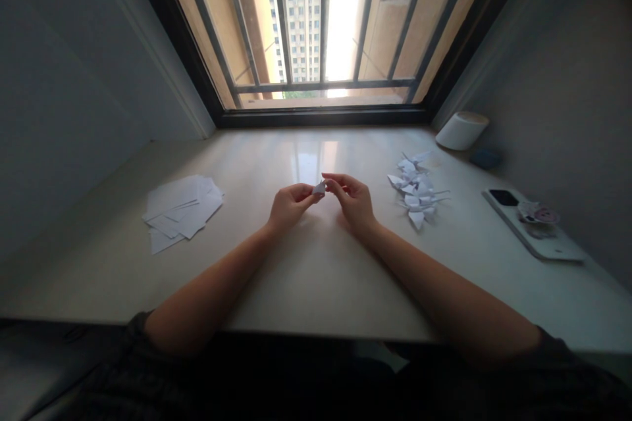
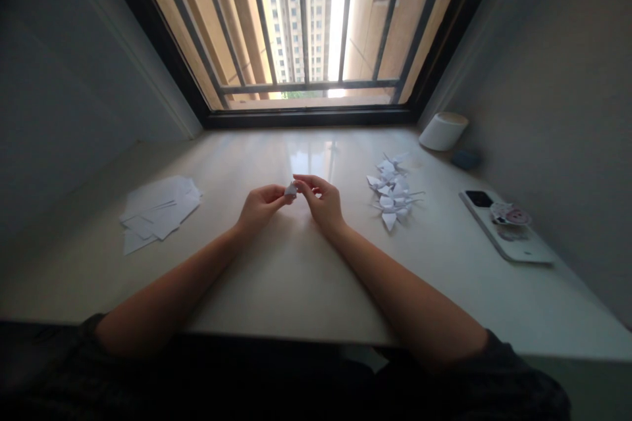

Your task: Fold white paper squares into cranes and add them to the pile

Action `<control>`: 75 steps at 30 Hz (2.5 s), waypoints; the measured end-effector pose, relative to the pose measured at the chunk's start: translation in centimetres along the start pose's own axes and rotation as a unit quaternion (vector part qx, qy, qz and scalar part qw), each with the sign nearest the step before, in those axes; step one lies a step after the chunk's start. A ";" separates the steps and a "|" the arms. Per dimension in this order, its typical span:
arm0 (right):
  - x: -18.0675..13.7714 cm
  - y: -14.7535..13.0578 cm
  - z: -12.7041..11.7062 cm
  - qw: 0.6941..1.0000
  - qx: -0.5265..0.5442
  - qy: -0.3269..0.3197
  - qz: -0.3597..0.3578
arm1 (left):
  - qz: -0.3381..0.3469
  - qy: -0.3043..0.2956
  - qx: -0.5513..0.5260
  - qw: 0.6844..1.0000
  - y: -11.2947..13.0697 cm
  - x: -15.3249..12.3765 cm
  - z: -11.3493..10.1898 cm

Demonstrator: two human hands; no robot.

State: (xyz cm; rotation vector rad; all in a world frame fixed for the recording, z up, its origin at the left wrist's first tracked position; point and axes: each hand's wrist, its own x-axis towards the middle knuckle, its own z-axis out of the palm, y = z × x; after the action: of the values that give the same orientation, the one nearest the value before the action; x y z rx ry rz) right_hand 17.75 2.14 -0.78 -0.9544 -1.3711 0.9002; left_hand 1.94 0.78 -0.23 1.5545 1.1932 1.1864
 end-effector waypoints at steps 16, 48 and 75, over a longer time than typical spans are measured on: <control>0.1 0.2 -0.2 0.999 -0.028 -0.001 0.017 | -0.006 -0.010 0.014 1.000 -0.4 0.1 -0.3; -0.2 0.0 -0.3 0.993 -0.114 0.025 -0.024 | -0.020 0.028 -0.005 0.999 0.3 -0.2 0.2; 0.1 0.6 0.0 0.999 -0.005 0.027 0.029 | -0.052 0.055 -0.076 0.994 0.3 0.1 0.2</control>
State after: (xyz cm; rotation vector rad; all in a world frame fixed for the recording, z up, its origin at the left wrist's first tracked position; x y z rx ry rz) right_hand 17.76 2.45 -1.31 -1.0232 -1.3089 0.9046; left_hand 2.19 0.76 -0.01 1.3133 1.2103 1.2755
